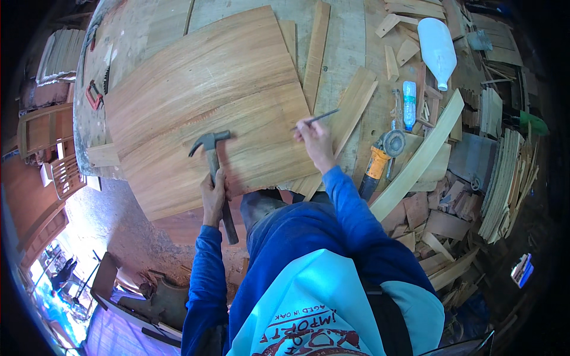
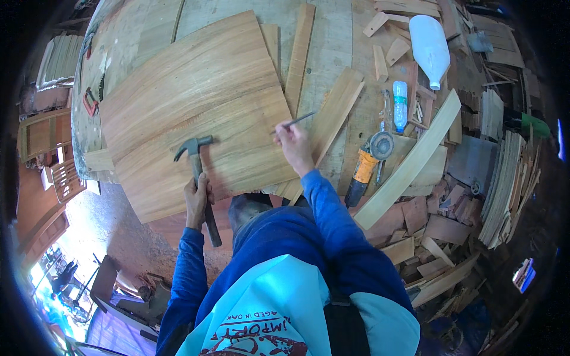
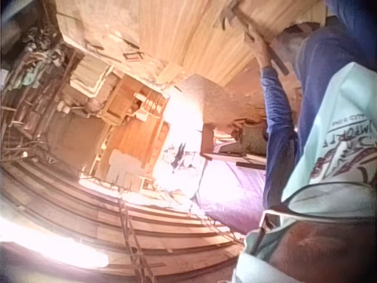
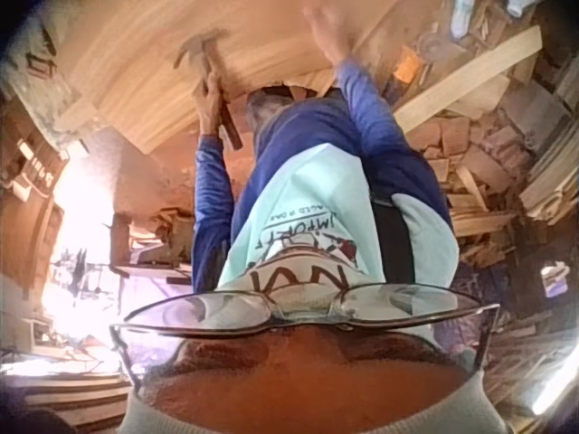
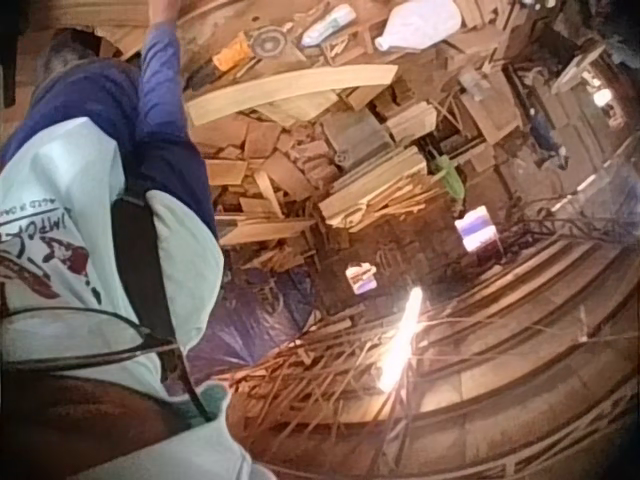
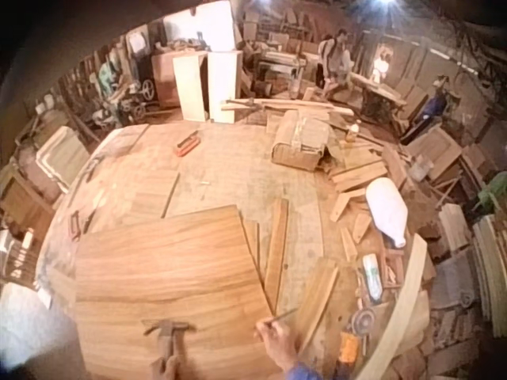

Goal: Sand the surface and edges of a wooden board using an angle grinder with a sanding disc attachment.

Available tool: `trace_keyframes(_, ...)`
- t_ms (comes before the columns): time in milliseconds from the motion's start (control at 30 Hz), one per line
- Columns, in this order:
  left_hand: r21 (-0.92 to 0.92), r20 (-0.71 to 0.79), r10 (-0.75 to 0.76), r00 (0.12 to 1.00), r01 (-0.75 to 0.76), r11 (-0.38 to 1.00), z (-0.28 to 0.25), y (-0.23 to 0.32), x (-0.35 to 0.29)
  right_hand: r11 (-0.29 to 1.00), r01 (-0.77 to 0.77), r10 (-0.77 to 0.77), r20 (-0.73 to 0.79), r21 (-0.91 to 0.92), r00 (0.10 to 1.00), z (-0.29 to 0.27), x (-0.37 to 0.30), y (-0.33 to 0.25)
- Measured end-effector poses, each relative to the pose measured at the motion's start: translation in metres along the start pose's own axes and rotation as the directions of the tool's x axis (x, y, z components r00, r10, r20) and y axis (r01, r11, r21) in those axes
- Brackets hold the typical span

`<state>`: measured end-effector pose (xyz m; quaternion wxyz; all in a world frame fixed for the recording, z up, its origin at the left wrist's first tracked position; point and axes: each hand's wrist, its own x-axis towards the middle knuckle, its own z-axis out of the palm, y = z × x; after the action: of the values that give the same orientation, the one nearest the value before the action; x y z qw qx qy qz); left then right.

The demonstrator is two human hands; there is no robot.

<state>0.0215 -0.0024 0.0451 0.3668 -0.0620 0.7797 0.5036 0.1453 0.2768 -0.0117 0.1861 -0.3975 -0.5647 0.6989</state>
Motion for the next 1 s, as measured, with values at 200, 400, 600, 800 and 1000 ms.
trace_keyframes(200,-0.046,0.046,-0.08,0.996,0.082,0.996,-0.013,-0.021,0.007,0.977,0.067,-0.063,0.026,-0.204,0.998,-0.002,-0.016,0.028)
trace_keyframes(400,0.035,0.025,-0.069,0.997,0.068,0.997,-0.016,-0.027,0.022,0.789,0.399,-0.441,0.021,-0.468,0.897,-0.004,0.042,-0.026)
trace_keyframes(600,0.002,0.084,-0.115,0.99,0.116,0.993,-0.018,-0.026,0.03,0.316,0.567,-0.429,0.418,-0.761,0.801,0.001,0.082,-0.048)
trace_keyframes(800,-0.033,0.114,-0.09,0.989,0.095,0.995,-0.026,-0.027,0.03,0.06,0.577,-0.186,0.559,-0.814,0.808,0.013,0.048,-0.055)
trace_keyframes(1000,-0.04,0.118,-0.089,0.989,0.094,0.995,-0.023,-0.026,0.031,0.165,0.54,-0.211,0.505,-0.825,0.837,0.013,0.044,-0.042)
